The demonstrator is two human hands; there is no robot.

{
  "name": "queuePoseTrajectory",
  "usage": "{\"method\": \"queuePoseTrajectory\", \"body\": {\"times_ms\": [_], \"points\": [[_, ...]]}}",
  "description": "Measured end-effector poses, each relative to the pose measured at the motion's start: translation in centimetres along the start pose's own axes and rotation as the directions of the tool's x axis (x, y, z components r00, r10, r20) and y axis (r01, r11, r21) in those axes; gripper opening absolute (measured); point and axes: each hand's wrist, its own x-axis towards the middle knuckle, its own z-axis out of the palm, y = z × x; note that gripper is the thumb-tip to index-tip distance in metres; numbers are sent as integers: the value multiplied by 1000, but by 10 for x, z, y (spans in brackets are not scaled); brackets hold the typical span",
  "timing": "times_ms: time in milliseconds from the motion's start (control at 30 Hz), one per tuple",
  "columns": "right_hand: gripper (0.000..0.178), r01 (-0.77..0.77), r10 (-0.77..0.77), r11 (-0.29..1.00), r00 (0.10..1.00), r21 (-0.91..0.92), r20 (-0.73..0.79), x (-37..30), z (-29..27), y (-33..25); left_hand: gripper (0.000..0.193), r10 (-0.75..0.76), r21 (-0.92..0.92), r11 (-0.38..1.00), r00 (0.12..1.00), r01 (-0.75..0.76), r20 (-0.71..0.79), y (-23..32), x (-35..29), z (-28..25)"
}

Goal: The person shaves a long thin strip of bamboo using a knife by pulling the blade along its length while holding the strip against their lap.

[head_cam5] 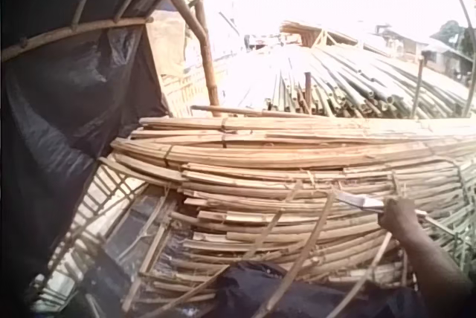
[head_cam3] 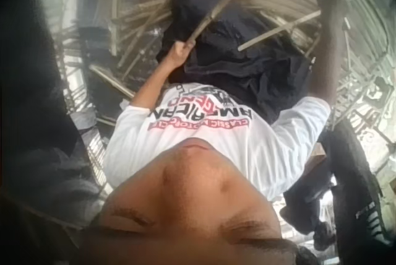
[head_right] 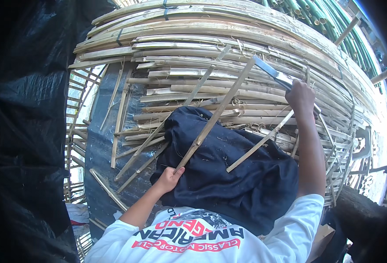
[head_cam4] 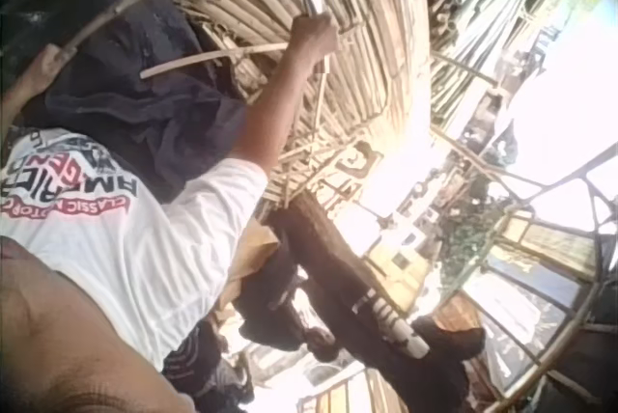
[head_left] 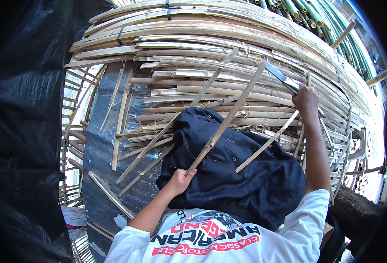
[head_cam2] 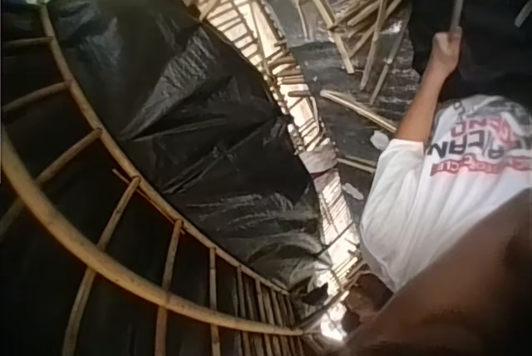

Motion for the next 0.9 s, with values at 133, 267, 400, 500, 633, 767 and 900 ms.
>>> {"method": "queuePoseTrajectory", "body": {"times_ms": [133, 267, 400, 500, 633, 767, 900], "points": [[21, 99, -108, 987, 992, 125, 68, -49, -1, -42, 63, 12, -54, 998, 1000, -12, 7, -6, 0, -5], [27, -73, 0, 937, 978, 342, 207, -89, 14, -58, 65, 21, -17, 1000, 1000, -21, -2, -2, -3, -4], [26, -225, -37, 765, 920, 603, 389, -108, 26, -53, 66, -15, -8, 1000, 999, 16, 40, -2, 1, -7], [26, -358, 1, 613, 892, 704, 452, -127, 37, -46, 67, -45, -30, 998, 994, 49, 101, -9, 7, -11], [22, -7, -144, 747, 975, 665, 172, -146, 15, -73, 67, -190, -38, 979, 958, 202, 214, -2, 13, -24], [21, 371, -470, 732, 882, 571, 30, -157, 38, -99, 71, -278, 39, 959, 900, 282, 336, -35, 23, -40], [19, 525, -594, 766, 798, 371, 99, -133, 65, -105, 74, -355, 9, 921, 829, 390, 432, -36, 29, -46]]}}
